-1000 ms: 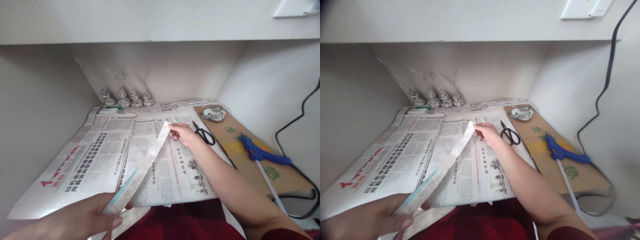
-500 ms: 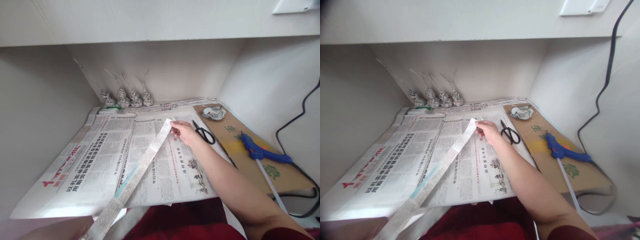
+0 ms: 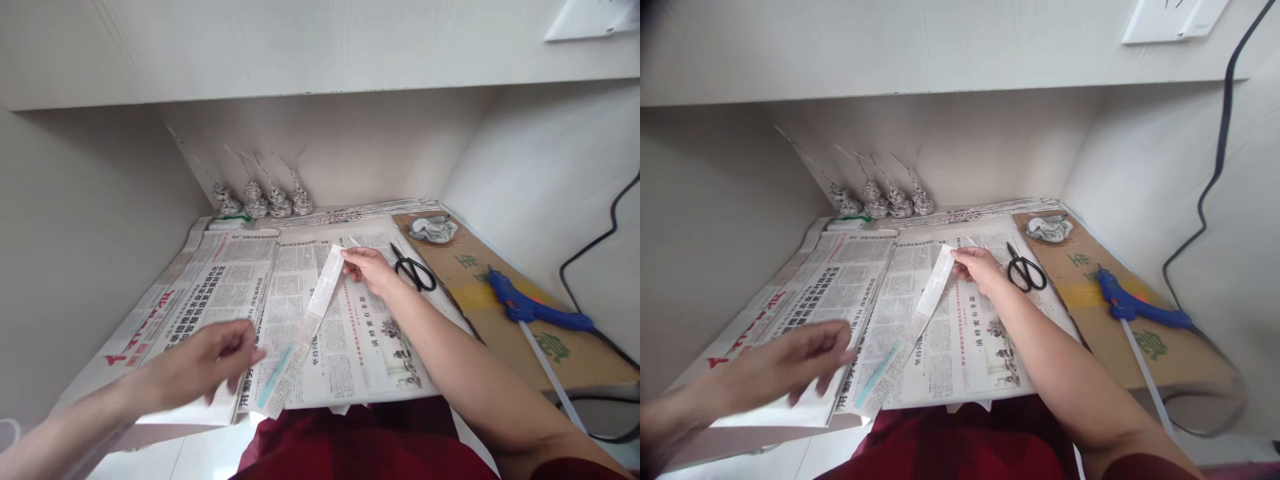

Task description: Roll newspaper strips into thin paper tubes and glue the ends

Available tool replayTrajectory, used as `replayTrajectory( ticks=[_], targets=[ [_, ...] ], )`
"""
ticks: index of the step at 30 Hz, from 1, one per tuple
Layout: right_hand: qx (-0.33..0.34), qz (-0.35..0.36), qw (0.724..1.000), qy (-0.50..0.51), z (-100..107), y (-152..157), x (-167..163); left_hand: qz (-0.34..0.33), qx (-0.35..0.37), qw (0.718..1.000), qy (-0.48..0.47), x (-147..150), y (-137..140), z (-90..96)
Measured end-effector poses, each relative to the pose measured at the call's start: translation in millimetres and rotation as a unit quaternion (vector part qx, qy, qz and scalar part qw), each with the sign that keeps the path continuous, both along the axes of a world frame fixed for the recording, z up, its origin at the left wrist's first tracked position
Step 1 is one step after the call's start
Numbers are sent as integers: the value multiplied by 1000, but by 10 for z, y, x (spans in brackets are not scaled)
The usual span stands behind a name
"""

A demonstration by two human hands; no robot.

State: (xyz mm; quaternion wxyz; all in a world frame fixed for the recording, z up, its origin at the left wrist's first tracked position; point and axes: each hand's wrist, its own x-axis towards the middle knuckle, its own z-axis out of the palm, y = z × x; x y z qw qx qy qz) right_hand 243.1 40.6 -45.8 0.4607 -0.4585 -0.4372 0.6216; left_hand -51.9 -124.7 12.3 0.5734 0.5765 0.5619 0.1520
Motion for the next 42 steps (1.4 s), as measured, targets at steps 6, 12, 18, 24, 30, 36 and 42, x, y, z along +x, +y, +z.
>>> replayTrajectory(
  ticks=[6, 12, 18, 24, 30, 36, 42],
  targets=[
    [6, 3, 1000, 2, -7, 5, -5, -23, -2, 964, -263, 825, 783, 48],
    [7, 1, 1000, 2, 22, 12, 19, 25, 51, 920, -388, 1173, 1180, -183],
    [16, 26, 999, -10, 52, -32, 0, 86, 144, 926, -337, 1185, 1334, -353],
    [31, 20, 999, -5, 105, -111, -83, 102, 128, 920, -357, 1120, 1287, -468],
    [42, -10, 999, 16, 137, -126, -107, 104, 57, 896, -428, 1137, 1302, -542],
    [162, -27, 984, -63, 252, -233, -136, 155, 35, 860, -484, 1141, 1339, -548],
    [203, -48, 967, -148, 203, -333, -236, 143, 60, 854, -497, 1152, 1325, -540]
  ],
)
